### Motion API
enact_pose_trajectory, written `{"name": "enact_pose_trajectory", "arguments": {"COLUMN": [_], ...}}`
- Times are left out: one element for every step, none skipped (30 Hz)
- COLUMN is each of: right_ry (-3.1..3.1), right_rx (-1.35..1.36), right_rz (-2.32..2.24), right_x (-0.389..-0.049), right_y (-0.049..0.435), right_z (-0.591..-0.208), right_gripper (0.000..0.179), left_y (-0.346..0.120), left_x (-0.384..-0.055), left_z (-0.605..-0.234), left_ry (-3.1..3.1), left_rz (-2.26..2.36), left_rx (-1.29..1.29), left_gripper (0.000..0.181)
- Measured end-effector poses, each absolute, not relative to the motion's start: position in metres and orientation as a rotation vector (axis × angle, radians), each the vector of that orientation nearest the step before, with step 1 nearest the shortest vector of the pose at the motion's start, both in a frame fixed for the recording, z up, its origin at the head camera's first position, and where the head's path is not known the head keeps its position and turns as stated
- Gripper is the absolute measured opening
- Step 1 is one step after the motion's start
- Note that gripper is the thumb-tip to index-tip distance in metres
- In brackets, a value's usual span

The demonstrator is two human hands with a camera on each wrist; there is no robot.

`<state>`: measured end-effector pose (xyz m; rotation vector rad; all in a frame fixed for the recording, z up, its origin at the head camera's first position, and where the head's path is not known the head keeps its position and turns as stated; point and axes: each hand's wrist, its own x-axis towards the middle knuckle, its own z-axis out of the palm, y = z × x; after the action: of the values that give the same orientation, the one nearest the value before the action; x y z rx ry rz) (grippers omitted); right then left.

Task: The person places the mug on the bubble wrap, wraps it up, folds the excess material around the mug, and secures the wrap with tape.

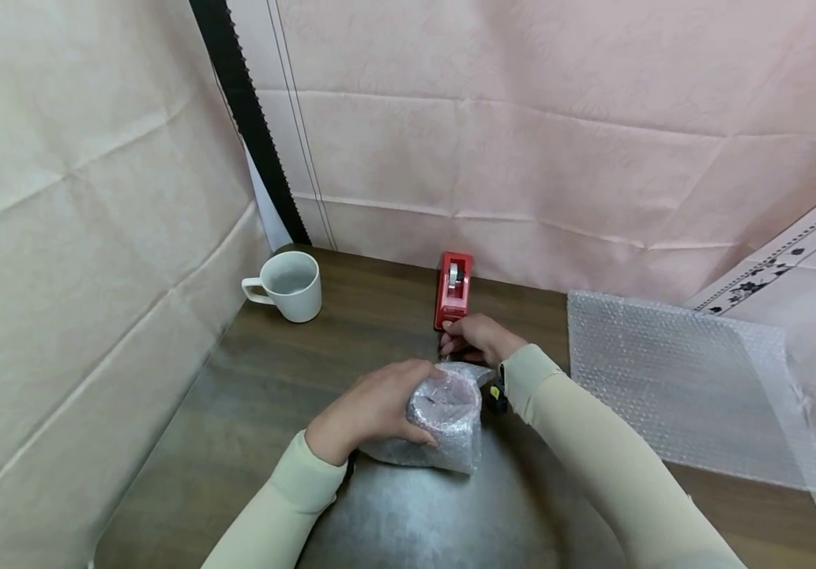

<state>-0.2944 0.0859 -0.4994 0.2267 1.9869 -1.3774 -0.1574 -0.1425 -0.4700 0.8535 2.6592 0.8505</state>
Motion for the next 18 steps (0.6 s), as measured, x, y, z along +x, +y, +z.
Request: {"name": "enact_pose_trajectory", "arguments": {"right_ry": [1.986, 1.986, 1.987, 1.991, 1.997, 2.001, 2.003, 2.004, 2.001, 1.994, 1.986, 1.976, 1.969, 1.962, 1.956, 1.958, 1.964, 1.974], "right_rx": [0.229, 0.239, 0.244, 0.247, 0.250, 0.247, 0.242, 0.237, 0.225, 0.212, 0.195, 0.176, 0.155, 0.135, 0.120, 0.097, 0.071, 0.047], "right_rz": [-1.375, -1.373, -1.370, -1.364, -1.354, -1.339, -1.325, -1.311, -1.294, -1.281, -1.268, -1.261, -1.258, -1.251, -1.247, -1.239, -1.224, -1.205], "right_x": [-0.295, -0.296, -0.296, -0.297, -0.298, -0.299, -0.299, -0.300, -0.300, -0.301, -0.301, -0.301, -0.302, -0.302, -0.303, -0.303, -0.304, -0.305], "right_y": [0.085, 0.085, 0.084, 0.083, 0.081, 0.079, 0.078, 0.077, 0.076, 0.076, 0.078, 0.080, 0.083, 0.086, 0.089, 0.093, 0.096, 0.099], "right_z": [-0.500, -0.501, -0.501, -0.501, -0.501, -0.501, -0.501, -0.501, -0.501, -0.500, -0.501, -0.501, -0.501, -0.501, -0.502, -0.502, -0.503, -0.504], "right_gripper": [0.033, 0.033, 0.034, 0.034, 0.035, 0.036, 0.036, 0.037, 0.037, 0.036, 0.035, 0.034, 0.033, 0.033, 0.032, 0.032, 0.033, 0.033], "left_y": [-0.143, -0.143, -0.143, -0.144, -0.145, -0.145, -0.146, -0.146, -0.147, -0.147, -0.147, -0.146, -0.145, -0.145, -0.144, -0.143, -0.142, -0.142], "left_x": [-0.157, -0.156, -0.156, -0.156, -0.155, -0.155, -0.154, -0.154, -0.153, -0.153, -0.152, -0.151, -0.150, -0.150, -0.149, -0.149, -0.149, -0.149], "left_z": [-0.471, -0.471, -0.471, -0.471, -0.471, -0.471, -0.470, -0.470, -0.469, -0.468, -0.468, -0.467, -0.467, -0.466, -0.466, -0.467, -0.467, -0.467], "left_ry": [2.663, 2.667, 2.670, 2.676, 2.681, 2.686, 2.689, 2.692, 2.693, 2.692, 2.693, 2.693, 2.693, 2.693, 2.692, 2.697, 2.700, 2.702], "left_rz": [0.847, 0.849, 0.849, 0.850, 0.850, 0.851, 0.852, 0.852, 0.844, 0.838, 0.830, 0.819, 0.806, 0.793, 0.781, 0.766, 0.755, 0.745], "left_rx": [0.857, 0.861, 0.859, 0.859, 0.857, 0.860, 0.859, 0.855, 0.851, 0.850, 0.854, 0.856, 0.858, 0.864, 0.877, 0.888, 0.896, 0.897], "left_gripper": [0.085, 0.085, 0.085, 0.084, 0.084, 0.084, 0.084, 0.084, 0.084, 0.085, 0.085, 0.085, 0.085, 0.086, 0.086, 0.086, 0.086, 0.086]}}
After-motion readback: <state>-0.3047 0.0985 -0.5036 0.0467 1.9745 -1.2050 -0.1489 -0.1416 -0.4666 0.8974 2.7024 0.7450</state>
